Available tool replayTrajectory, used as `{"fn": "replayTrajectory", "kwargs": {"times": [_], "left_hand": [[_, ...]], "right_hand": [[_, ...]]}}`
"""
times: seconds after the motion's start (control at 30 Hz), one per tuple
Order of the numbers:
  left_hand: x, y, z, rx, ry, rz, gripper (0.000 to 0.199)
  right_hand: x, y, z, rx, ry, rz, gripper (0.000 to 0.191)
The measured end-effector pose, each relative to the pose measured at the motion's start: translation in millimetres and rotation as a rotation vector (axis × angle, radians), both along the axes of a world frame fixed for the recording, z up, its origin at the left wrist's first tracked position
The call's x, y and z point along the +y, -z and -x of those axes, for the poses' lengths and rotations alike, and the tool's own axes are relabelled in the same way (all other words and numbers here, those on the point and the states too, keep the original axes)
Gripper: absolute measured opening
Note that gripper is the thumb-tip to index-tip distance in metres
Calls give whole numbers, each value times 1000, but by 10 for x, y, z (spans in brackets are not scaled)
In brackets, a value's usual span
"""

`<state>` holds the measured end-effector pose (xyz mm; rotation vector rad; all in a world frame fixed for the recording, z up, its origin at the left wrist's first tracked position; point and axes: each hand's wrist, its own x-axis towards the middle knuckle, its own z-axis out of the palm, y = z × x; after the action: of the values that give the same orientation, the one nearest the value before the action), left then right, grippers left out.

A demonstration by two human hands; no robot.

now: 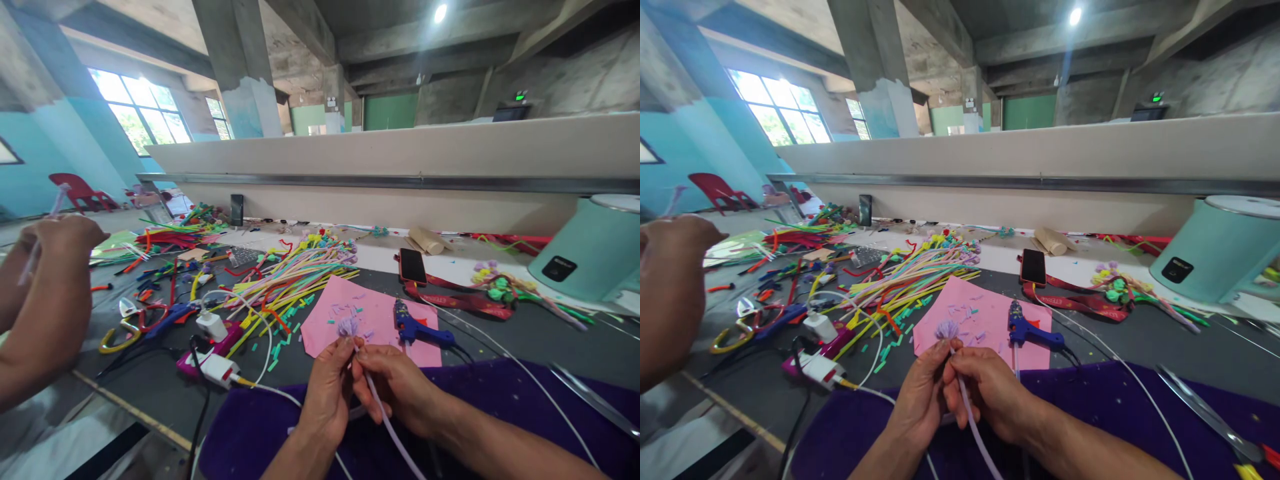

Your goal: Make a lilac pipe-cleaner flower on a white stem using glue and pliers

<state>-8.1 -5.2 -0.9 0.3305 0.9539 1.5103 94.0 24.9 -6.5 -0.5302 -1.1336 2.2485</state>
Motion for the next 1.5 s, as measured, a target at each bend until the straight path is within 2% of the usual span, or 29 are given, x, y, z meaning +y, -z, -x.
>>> {"fn": "replayTrajectory", "kwargs": {"times": [0.17,0.37,0.6,0.87,0.93,0.97,1.03,1.1,1.17,1.33,1.5], "left_hand": [[-4,0,-6,-10,15,-13,27],[-4,-14,-15,1,-24,-50,21],[7,-9,-9,15,-3,-70,17],[-1,6,-9,35,-36,-50,17],[2,19,6,45,-8,-56,16],[2,23,18,69,3,-68,16],[-1,25,48,185,-8,-136,13],[-9,21,81,377,-45,-237,9],[-18,16,109,563,-62,-315,10],[-24,25,144,791,-59,-371,12],[-27,9,130,898,-70,-448,9]], "right_hand": [[4,17,6,25,2,-13,28],[7,13,-8,26,-8,-7,27],[14,-9,-9,12,-13,-16,26],[2,3,7,-29,-5,-41,26],[13,-2,-10,-88,-52,-81,29],[29,-12,-29,-146,-84,-139,29],[83,-53,-92,-313,-91,-387,21],[159,-126,-185,-483,16,-722,10],[234,-219,-289,-562,197,-957,8],[258,-389,-428,-441,495,-1168,7],[135,-393,-389,-381,537,-1423,7]]}}
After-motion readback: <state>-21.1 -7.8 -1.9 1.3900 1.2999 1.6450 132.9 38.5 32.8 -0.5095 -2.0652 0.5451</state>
